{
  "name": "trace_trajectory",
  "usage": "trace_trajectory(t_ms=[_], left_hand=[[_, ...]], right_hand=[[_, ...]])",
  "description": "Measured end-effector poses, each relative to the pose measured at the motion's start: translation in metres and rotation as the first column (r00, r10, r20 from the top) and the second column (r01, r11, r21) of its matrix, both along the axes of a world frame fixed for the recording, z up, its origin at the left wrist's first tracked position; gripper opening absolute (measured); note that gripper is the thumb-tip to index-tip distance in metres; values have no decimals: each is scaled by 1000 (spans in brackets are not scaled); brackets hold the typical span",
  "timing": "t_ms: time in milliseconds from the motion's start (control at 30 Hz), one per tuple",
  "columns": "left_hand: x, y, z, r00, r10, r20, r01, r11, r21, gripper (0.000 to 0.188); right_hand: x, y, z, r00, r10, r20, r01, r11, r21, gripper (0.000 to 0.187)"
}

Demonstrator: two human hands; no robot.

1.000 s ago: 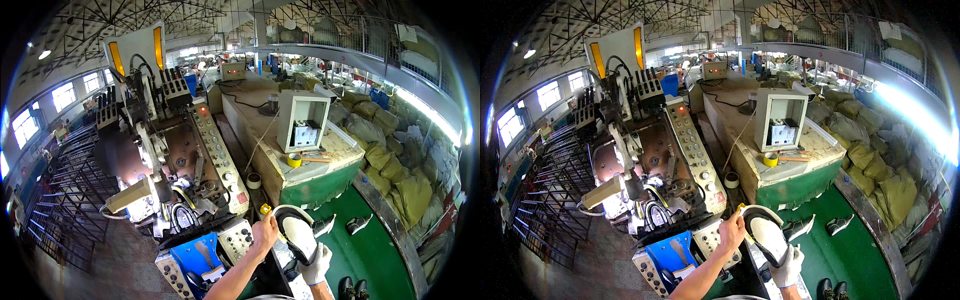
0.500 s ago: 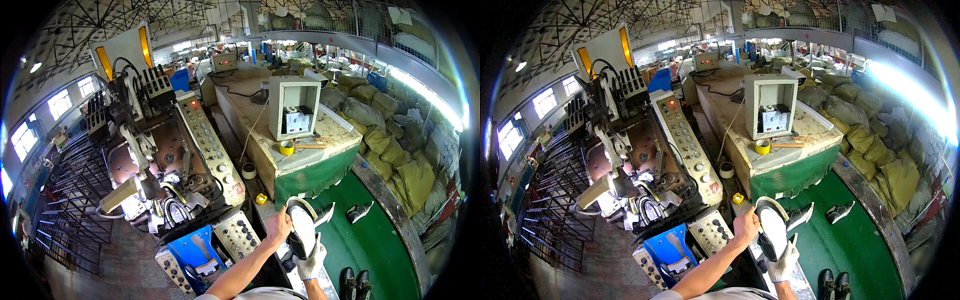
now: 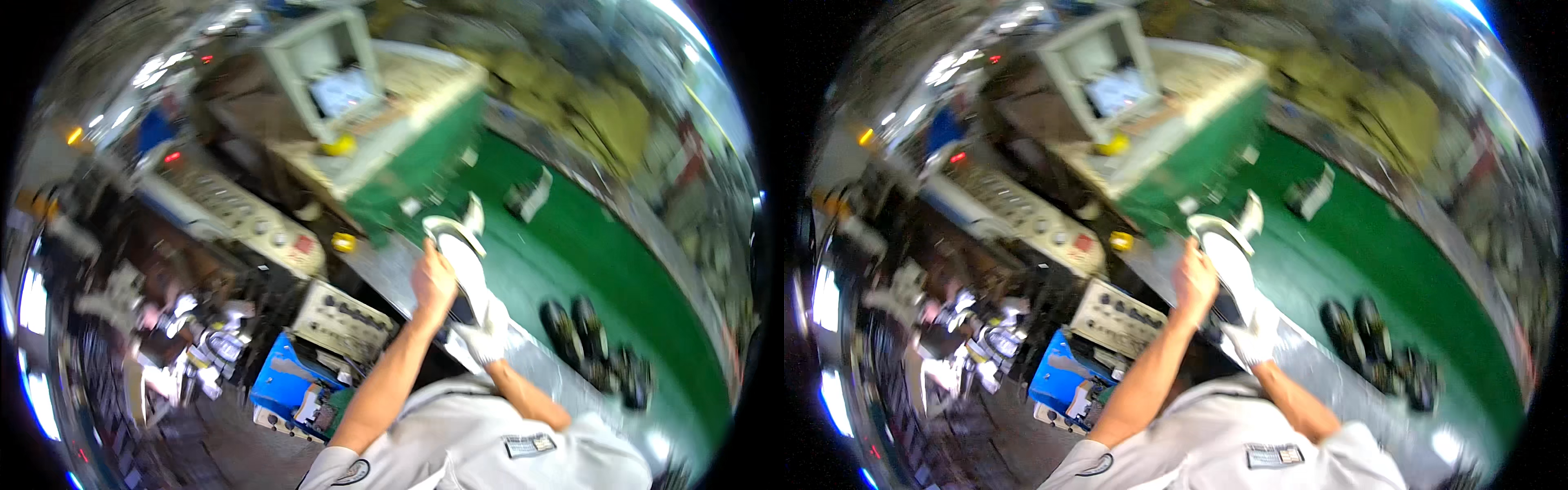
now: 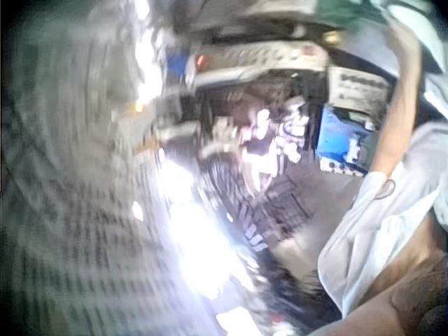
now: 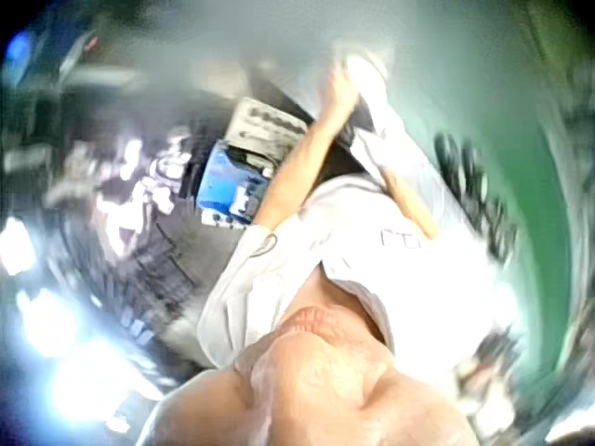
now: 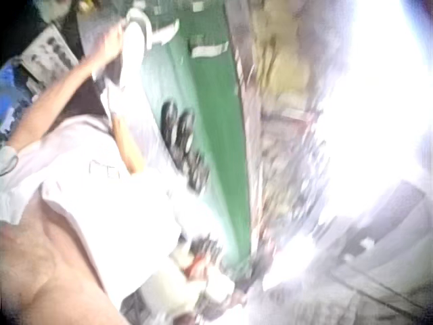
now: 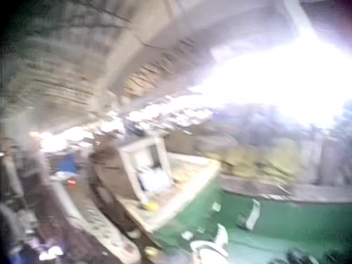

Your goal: The person operates a lasting machine to shape the upper of shoes, removes them from a conveyor belt, and carries them across a factory floor to another workstation.

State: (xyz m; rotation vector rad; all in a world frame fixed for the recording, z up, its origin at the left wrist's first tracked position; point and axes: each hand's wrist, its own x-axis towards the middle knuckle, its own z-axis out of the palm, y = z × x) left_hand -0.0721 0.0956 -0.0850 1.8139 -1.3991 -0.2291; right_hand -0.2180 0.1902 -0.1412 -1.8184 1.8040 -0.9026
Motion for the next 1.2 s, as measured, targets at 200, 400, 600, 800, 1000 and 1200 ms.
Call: trace_trajectory(t_ms=[200,400,600,800,1000,1200], left_hand=[[-52,-30,-34,912,-266,312,207,956,210,36],[-95,-15,-44,938,-346,3,332,903,273,37],[-41,-7,-151,916,-372,148,225,783,580,49],[-33,5,-214,918,-372,137,171,684,709,74],[-33,4,-217,923,-355,146,128,643,756,71],[-29,-7,-219,878,-447,172,182,643,744,75]], right_hand=[[-34,5,-34,970,-238,50,220,945,241,104],[-69,0,-75,785,-481,390,237,816,528,85],[-63,24,-204,948,-304,97,152,698,700,71],[-95,-65,-171,874,453,176,-322,267,908,56],[-220,-278,-213,981,-111,160,-66,583,810,51],[-237,-505,-285,692,-702,166,546,660,516,96]])
